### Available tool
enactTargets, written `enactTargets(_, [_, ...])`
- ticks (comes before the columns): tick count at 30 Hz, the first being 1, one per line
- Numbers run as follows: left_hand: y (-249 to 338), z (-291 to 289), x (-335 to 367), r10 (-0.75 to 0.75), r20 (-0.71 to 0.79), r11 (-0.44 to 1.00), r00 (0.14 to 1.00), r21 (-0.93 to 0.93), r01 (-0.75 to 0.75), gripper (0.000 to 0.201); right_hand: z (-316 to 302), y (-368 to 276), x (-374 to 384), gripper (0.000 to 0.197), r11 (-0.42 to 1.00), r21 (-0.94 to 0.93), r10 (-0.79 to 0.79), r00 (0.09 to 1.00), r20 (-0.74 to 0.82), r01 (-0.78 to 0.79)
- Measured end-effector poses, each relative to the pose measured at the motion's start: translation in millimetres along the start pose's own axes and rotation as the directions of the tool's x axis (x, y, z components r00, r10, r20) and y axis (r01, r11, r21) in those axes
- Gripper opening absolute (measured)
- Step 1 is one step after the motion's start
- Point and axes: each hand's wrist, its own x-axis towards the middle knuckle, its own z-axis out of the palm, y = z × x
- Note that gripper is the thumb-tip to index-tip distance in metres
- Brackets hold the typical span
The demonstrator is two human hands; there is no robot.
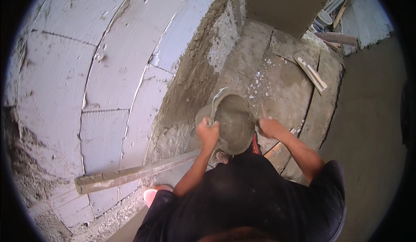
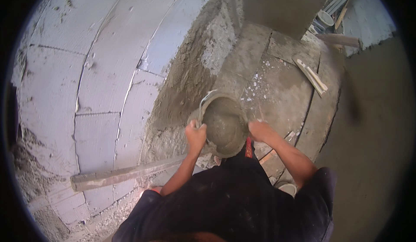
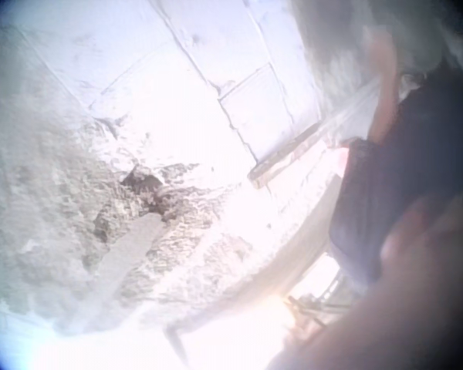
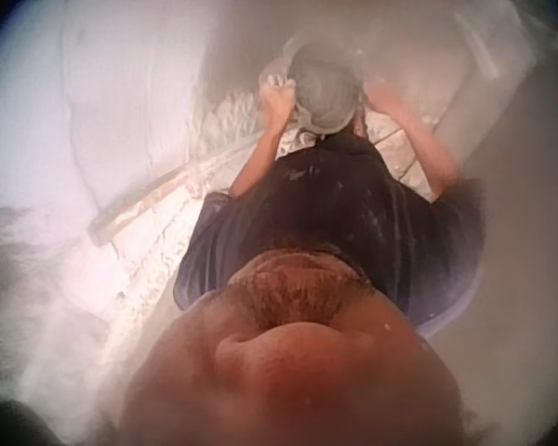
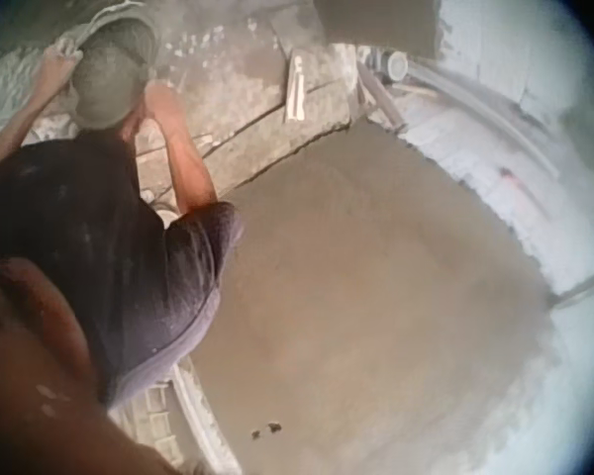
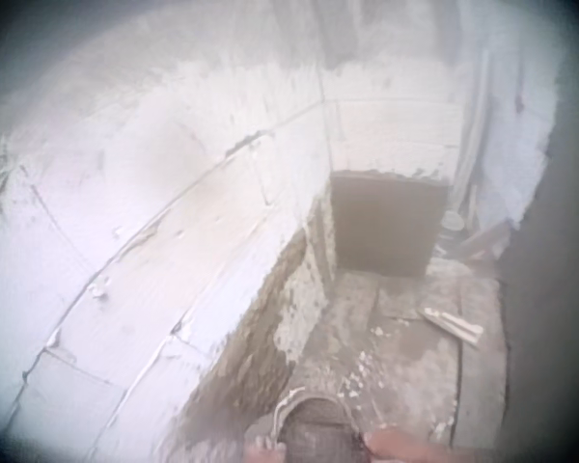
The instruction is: The person applies wet plaster from a small bucket onto a concrete block wall using a trowel, spreading and smoothing the material across the surface while seated on the floor.
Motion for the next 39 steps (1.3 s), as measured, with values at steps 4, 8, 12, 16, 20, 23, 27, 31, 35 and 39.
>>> enactTargets(4, [63,-15,8,0.245,0.055,0.965,0.968,-0.114,-0.238,0.016,38,-37,8,0.02,0.997,-0.046,0.051,0.99,-0.128,-0.057])
enactTargets(8, [87,-24,20,0.392,0.028,0.908,0.919,-0.169,-0.383,0.015,-4,-65,-25,0.02,0.987,-0.043,0.14,0.967,-0.214,-0.152])
enactTargets(12, [135,-41,22,0.478,0.176,0.878,0.861,-0.108,-0.466,0.024,-5,-56,-32,0.018,0.979,-0.015,0.198,0.959,-0.205,-0.205])
enactTargets(16, [153,-33,33,0.526,0.164,0.849,0.835,-0.167,-0.502,0.024,-14,-56,-51,0.029,0.98,0.102,0.181,0.98,-0.083,-0.172])
enactTargets(20, [171,-30,24,0.611,0.173,0.787,0.773,-0.242,-0.568,0.022,-42,-24,-60,0.033,0.952,0.178,0.289,0.92,-0.265,-0.248])
enactTargets(23, [207,-31,9,0.656,0.199,0.733,0.728,-0.398,-0.552,0.014,-28,-31,-71,0.024,0.897,0.415,0.169,0.986,-0.007,-0.15])
enactTargets(27, [233,-26,1,0.633,0.254,0.709,0.731,-0.569,-0.417,0.012,-29,-32,-90,0.016,0.267,0.933,-0.088,0.958,0.273,-0.241])
enactTargets(31, [221,-26,5,0.578,0.362,0.755,0.732,-0.577,-0.311,0.012,-19,-72,-81,0.018,0.055,0.958,-0.341,0.897,0.282,-0.28])
enactTargets(35, [214,-65,2,0.53,0.448,0.822,0.72,-0.479,-0.307,0.013,-23,-104,-72,0.016,-0.129,0.924,-0.471,0.842,0.262,-0.36])
enactTargets(39, [205,-107,12,0.477,0.157,0.785,0.865,-0.518,-0.339,0.022,-21,-108,-74,0.013,-0.198,0.933,-0.529,0.834,0.155,-0.299])
